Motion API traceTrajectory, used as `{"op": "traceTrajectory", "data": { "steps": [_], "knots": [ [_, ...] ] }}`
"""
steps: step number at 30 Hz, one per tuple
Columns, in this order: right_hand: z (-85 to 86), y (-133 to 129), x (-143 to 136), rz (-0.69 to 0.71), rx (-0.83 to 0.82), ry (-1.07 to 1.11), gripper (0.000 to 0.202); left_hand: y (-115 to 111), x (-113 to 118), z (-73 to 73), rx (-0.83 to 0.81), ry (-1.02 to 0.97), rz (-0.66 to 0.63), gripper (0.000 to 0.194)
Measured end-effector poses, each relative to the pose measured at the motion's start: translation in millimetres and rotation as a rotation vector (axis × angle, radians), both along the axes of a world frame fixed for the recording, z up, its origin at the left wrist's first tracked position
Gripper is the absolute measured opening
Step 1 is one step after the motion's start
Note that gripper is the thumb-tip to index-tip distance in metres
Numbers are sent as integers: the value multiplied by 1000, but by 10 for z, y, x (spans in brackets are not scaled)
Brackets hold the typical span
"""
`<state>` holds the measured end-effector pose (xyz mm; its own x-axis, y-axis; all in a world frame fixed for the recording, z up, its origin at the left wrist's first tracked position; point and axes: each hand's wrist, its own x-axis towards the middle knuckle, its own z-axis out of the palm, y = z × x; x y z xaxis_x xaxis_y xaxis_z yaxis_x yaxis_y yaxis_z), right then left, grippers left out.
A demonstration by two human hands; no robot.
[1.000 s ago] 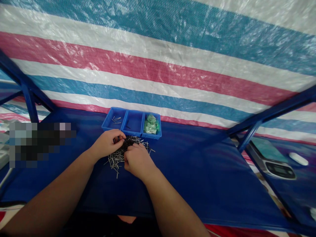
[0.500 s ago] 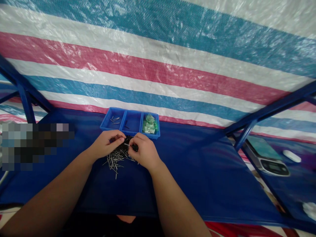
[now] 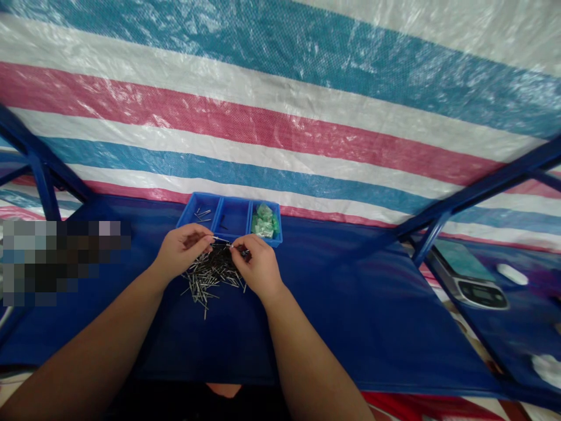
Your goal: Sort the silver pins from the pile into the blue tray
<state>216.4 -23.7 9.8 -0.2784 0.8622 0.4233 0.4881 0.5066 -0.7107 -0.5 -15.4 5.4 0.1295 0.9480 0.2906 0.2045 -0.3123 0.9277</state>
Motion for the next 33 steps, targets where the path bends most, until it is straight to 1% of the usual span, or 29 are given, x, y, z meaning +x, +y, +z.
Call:
{"op": "traceTrajectory", "data": {
  "steps": [2,4,5,6,7,8,10,11,14,15,16,18,20,22,23,24,26,27,28,29,30,32,33],
  "knots": [
    [-11,9,7,-30,11,27,8,32,-33,-3,18,-15,191,22],
    [-25,14,7,-39,-3,33,8,71,-84,-13,45,94,375,24],
    [-33,16,4,-36,-18,26,8,88,-110,-19,60,167,446,25],
    [-39,16,2,-27,-34,17,8,100,-133,-25,75,232,490,25],
    [-45,15,-2,-13,-49,5,8,107,-150,-28,92,278,506,24],
    [-48,14,-5,3,-58,-9,9,107,-159,-28,107,296,494,23],
    [-47,10,-12,34,-58,-31,10,85,-154,-11,124,289,394,21],
    [-43,7,-15,39,-51,-36,10,67,-140,3,127,284,305,20],
    [-28,-3,-24,42,-27,-26,11,8,-77,51,128,317,-16,17],
    [-23,-6,-27,46,-21,-18,11,-6,-56,61,128,336,-97,16],
    [-21,-8,-30,53,-17,-11,11,-15,-38,67,127,351,-151,16],
    [-27,-11,-36,67,-13,3,12,-22,-13,67,127,355,-195,15],
    [-48,-11,-43,74,-17,8,11,-18,-6,61,142,345,-191,15],
    [-76,-12,-51,59,-26,1,12,-10,-15,54,187,333,-140,16],
    [-87,-15,-56,37,-30,-6,17,-3,-24,49,219,318,-85,17],
    [-92,-21,-61,5,-31,-12,24,6,-37,41,251,297,-3,16],
    [-76,-41,-72,-65,-14,-24,36,34,-73,12,293,247,216,17],
    [-54,-55,-77,-81,-2,-36,37,55,-95,-10,289,234,323,18],
    [-24,-71,-83,-67,7,-58,35,77,-118,-35,268,233,410,19],
    [10,-89,-89,-18,10,-94,30,100,-141,-60,235,251,463,20],
    [44,-106,-94,62,5,-146,24,121,-162,-84,200,281,485,21],
    [97,-138,-109,266,-21,-282,14,149,-189,-116,154,333,498,25],
    [111,-152,-118,352,-38,-352,14,155,-193,-123,147,348,499,27]
  ]
}}
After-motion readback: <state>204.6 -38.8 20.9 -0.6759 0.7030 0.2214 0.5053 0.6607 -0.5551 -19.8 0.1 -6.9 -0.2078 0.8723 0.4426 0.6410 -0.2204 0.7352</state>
